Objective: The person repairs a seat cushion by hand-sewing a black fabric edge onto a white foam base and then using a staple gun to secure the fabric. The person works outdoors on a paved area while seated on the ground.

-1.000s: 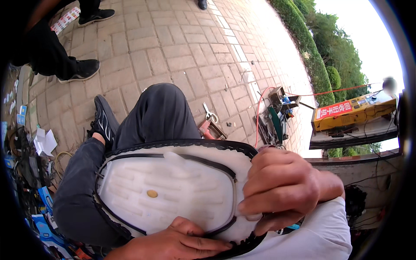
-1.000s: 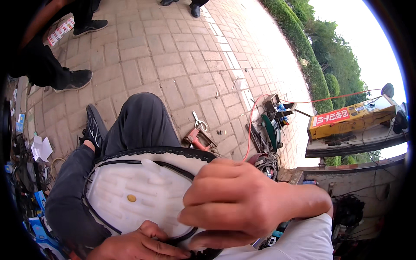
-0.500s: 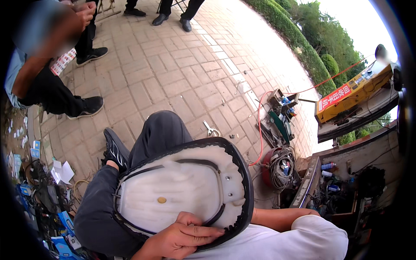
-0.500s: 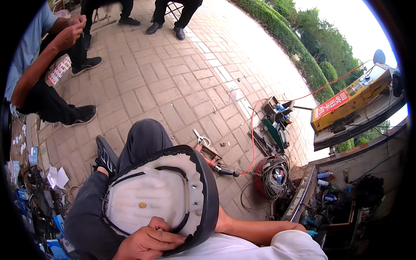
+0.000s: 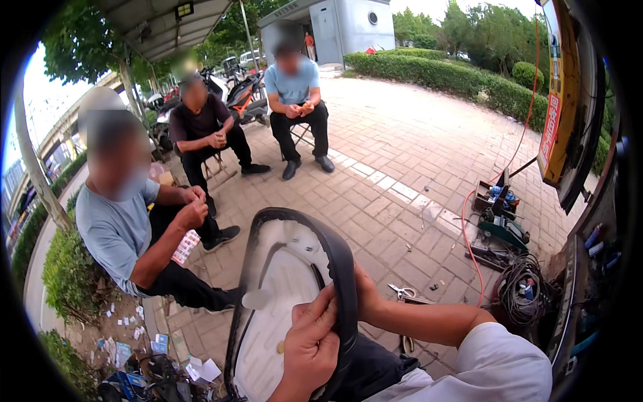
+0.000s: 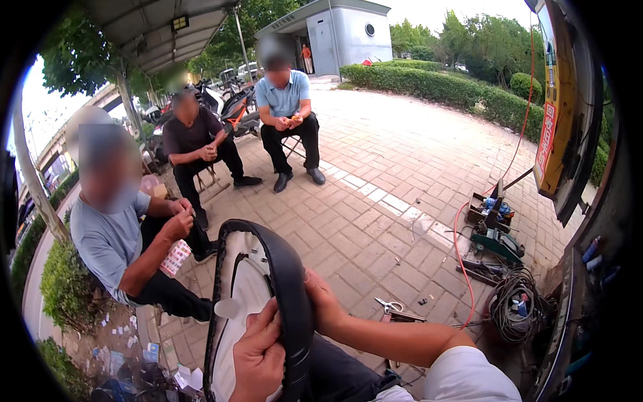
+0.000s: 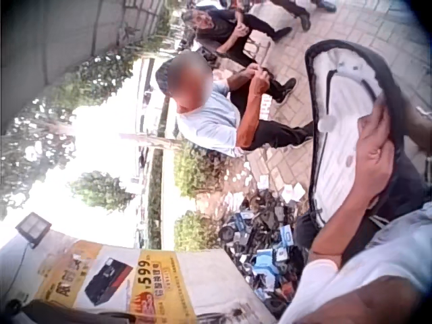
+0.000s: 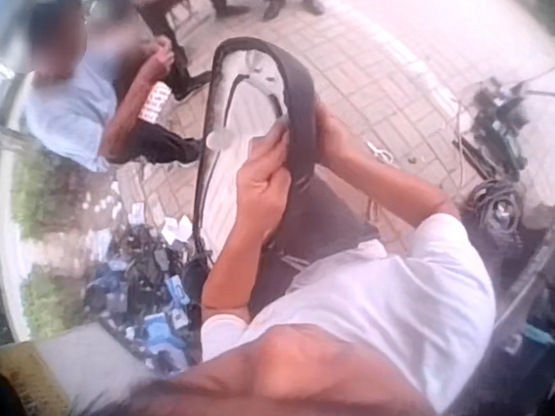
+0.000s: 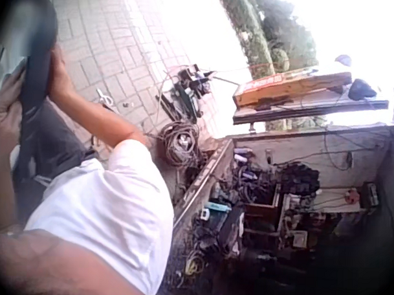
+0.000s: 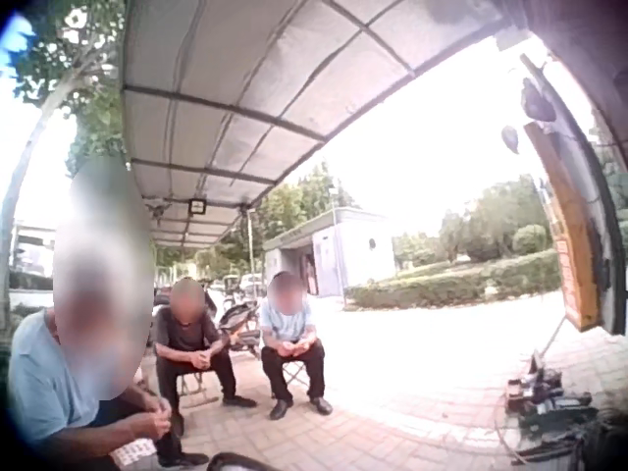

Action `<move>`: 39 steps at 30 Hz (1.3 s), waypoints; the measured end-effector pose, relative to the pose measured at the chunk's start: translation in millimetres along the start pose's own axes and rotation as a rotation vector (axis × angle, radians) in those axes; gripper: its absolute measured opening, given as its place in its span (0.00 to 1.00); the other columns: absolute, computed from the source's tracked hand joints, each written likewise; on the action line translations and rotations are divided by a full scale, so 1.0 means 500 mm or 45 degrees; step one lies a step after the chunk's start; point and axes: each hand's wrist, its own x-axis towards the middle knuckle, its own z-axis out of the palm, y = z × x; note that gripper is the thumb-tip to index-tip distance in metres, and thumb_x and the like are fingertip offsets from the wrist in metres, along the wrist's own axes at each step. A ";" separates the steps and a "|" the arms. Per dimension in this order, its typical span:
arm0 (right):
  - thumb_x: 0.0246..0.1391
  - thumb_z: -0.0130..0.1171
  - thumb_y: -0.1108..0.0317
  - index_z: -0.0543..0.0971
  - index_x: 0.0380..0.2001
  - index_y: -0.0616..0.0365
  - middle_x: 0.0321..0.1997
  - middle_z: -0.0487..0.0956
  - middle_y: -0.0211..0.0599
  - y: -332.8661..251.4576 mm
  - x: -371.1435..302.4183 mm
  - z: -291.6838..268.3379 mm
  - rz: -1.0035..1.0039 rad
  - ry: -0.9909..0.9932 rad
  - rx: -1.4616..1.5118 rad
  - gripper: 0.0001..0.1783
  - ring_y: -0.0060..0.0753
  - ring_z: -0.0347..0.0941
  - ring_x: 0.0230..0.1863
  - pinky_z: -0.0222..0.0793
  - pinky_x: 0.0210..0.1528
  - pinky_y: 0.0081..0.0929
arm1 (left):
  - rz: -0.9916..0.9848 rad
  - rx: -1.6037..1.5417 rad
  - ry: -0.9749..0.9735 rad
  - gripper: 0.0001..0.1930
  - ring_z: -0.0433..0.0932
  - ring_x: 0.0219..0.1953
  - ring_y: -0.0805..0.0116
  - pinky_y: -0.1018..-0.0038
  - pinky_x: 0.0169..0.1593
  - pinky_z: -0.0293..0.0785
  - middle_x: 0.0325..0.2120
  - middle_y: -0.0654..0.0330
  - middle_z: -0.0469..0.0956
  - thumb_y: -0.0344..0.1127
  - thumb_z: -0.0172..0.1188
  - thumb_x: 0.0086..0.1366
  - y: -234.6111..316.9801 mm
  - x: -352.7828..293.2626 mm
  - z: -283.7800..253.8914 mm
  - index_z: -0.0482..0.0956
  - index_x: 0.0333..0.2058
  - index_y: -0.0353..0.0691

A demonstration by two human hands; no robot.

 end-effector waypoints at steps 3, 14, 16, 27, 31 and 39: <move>0.67 0.44 0.40 0.75 0.47 0.57 0.38 0.79 0.34 0.017 0.037 -0.003 0.041 -0.319 0.376 0.29 0.25 0.76 0.37 0.74 0.41 0.23 | -0.002 0.244 -0.080 0.27 0.72 0.46 0.60 0.72 0.56 0.67 0.59 0.54 0.75 0.15 0.50 0.55 0.074 0.054 -0.015 0.78 0.54 0.34; 0.69 0.40 0.40 0.74 0.56 0.56 0.50 0.80 0.33 0.162 -0.270 0.046 1.083 0.044 0.552 0.32 0.24 0.77 0.48 0.73 0.52 0.24 | -1.165 -0.233 0.227 0.21 0.62 0.67 0.65 0.73 0.66 0.59 0.66 0.51 0.64 0.19 0.47 0.63 0.128 -0.173 -0.016 0.73 0.55 0.24; 0.69 0.40 0.41 0.74 0.56 0.58 0.50 0.79 0.35 0.171 -0.307 0.005 1.064 0.048 0.459 0.31 0.24 0.77 0.49 0.72 0.53 0.25 | -1.185 -0.148 0.204 0.21 0.64 0.66 0.64 0.72 0.66 0.59 0.65 0.51 0.66 0.19 0.47 0.63 0.108 -0.223 0.012 0.74 0.55 0.26; 0.69 0.43 0.42 0.49 0.71 0.67 0.70 0.61 0.48 0.119 -0.244 -0.102 0.514 0.058 0.150 0.44 0.36 0.55 0.71 0.47 0.72 0.28 | -0.658 0.252 -0.415 0.22 0.69 0.63 0.48 0.64 0.65 0.60 0.60 0.39 0.70 0.21 0.48 0.59 0.049 -0.102 0.029 0.75 0.53 0.26; 0.59 0.54 0.36 0.43 0.71 0.68 0.72 0.54 0.55 0.079 -0.210 -0.128 0.375 0.034 -0.163 0.56 0.45 0.49 0.74 0.42 0.74 0.34 | -0.681 0.086 -0.395 0.21 0.70 0.63 0.52 0.65 0.65 0.60 0.58 0.42 0.73 0.20 0.48 0.60 -0.004 -0.050 0.034 0.76 0.52 0.26; 0.48 0.65 0.34 0.41 0.71 0.70 0.73 0.49 0.60 -0.095 -0.137 -0.158 0.135 0.053 -0.722 0.67 0.49 0.44 0.76 0.42 0.74 0.39 | -0.376 -0.276 -0.458 0.16 0.73 0.52 0.57 0.67 0.60 0.63 0.50 0.49 0.78 0.20 0.54 0.58 -0.079 0.052 0.073 0.81 0.45 0.27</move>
